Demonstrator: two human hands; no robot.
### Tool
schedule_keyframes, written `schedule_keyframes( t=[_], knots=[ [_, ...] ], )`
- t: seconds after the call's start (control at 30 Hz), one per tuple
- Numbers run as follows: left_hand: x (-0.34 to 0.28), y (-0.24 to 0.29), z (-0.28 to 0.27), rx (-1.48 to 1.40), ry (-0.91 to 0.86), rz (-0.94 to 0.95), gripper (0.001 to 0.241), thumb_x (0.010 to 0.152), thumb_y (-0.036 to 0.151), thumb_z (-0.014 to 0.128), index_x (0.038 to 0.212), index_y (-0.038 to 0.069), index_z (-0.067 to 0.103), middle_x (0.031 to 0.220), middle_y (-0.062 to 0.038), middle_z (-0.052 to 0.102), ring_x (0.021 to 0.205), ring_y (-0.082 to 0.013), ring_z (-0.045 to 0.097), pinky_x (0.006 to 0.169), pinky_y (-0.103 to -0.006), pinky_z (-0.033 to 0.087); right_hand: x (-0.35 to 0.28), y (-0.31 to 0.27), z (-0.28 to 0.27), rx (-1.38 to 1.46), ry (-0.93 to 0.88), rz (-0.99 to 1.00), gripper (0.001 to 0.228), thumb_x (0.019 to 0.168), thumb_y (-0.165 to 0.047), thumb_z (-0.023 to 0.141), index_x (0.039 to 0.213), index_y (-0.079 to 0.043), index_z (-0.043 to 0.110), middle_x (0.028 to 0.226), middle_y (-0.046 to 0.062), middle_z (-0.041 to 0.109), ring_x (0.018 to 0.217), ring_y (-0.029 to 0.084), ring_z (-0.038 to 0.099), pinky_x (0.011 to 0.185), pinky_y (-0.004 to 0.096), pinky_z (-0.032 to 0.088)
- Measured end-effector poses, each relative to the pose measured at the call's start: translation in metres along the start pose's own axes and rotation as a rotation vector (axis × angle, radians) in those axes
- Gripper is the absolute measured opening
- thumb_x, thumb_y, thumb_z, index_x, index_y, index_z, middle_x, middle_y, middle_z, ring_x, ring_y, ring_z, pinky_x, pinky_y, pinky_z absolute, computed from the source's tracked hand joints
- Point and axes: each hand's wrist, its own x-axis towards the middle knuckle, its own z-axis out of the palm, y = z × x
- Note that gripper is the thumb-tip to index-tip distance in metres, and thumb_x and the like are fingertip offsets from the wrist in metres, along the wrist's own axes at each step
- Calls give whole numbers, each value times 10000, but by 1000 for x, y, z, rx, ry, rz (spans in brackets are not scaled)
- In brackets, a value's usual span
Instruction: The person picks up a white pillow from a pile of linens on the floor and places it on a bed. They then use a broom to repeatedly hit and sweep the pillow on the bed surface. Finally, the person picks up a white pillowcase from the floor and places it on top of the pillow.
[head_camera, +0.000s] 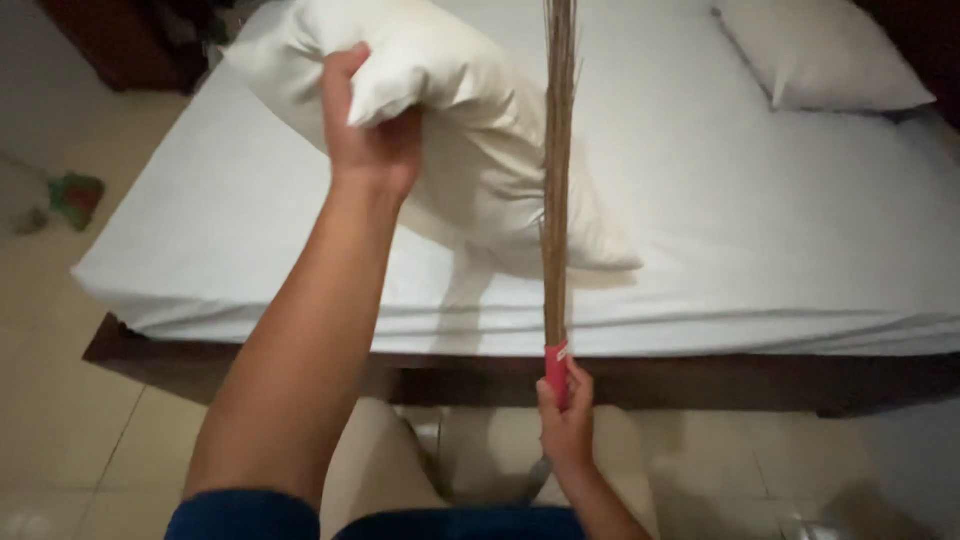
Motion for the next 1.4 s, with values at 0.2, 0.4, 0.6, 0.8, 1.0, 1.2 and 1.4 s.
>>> schedule_keyframes(
  t=[0.2,0.4,0.6,0.8,1.0,1.2,1.4],
  knots=[
    [-41,0,-14,538,-41,72,256,881,174,714,1118,100,652,993,-42,705,944,-176,690,895,-339,573,15,38,16,203,1,61,598,902,-211,702,1461,-126,509,1229,87,687,914,127,619,812,258,501],
    [-71,31,-50,1749,-90,102,452,910,350,420,1200,47,589,1246,-230,673,1164,-385,599,921,-478,420,13,69,7,225,-33,190,562,901,-200,715,1430,-150,532,954,76,617,615,119,497,488,274,403],
    [-43,73,-91,2110,-188,723,1169,826,405,895,1609,118,76,1642,-224,386,1271,-440,640,880,-540,566,21,70,17,171,-71,230,533,890,-172,714,1396,-142,548,996,104,699,522,131,485,417,281,397],
    [-27,84,-61,2139,-246,596,640,806,423,898,1207,-12,653,1133,-208,658,1030,-410,614,865,-541,444,5,24,13,214,-125,234,475,922,-177,684,1371,-105,548,938,105,640,492,147,480,417,296,385],
    [-45,46,-9,2399,-615,436,606,893,618,795,1110,70,653,975,-150,646,866,-390,617,632,-516,469,-2,-6,2,65,-177,-154,566,905,-186,706,1424,-68,513,1303,134,678,1120,166,661,929,292,545],
    [-50,24,1,2410,-504,386,462,841,403,863,924,72,552,922,-128,599,810,-350,561,617,-479,432,7,37,-11,-102,31,323,453,922,-385,650,1329,-188,610,807,76,649,522,183,553,449,332,426],
    [-47,18,-6,2230,-461,533,508,824,417,865,1092,73,605,1043,-137,616,940,-393,557,751,-524,417,-15,10,-3,270,-30,131,440,958,-170,644,1378,-117,525,787,81,574,390,111,387,335,260,332]
  ],
)
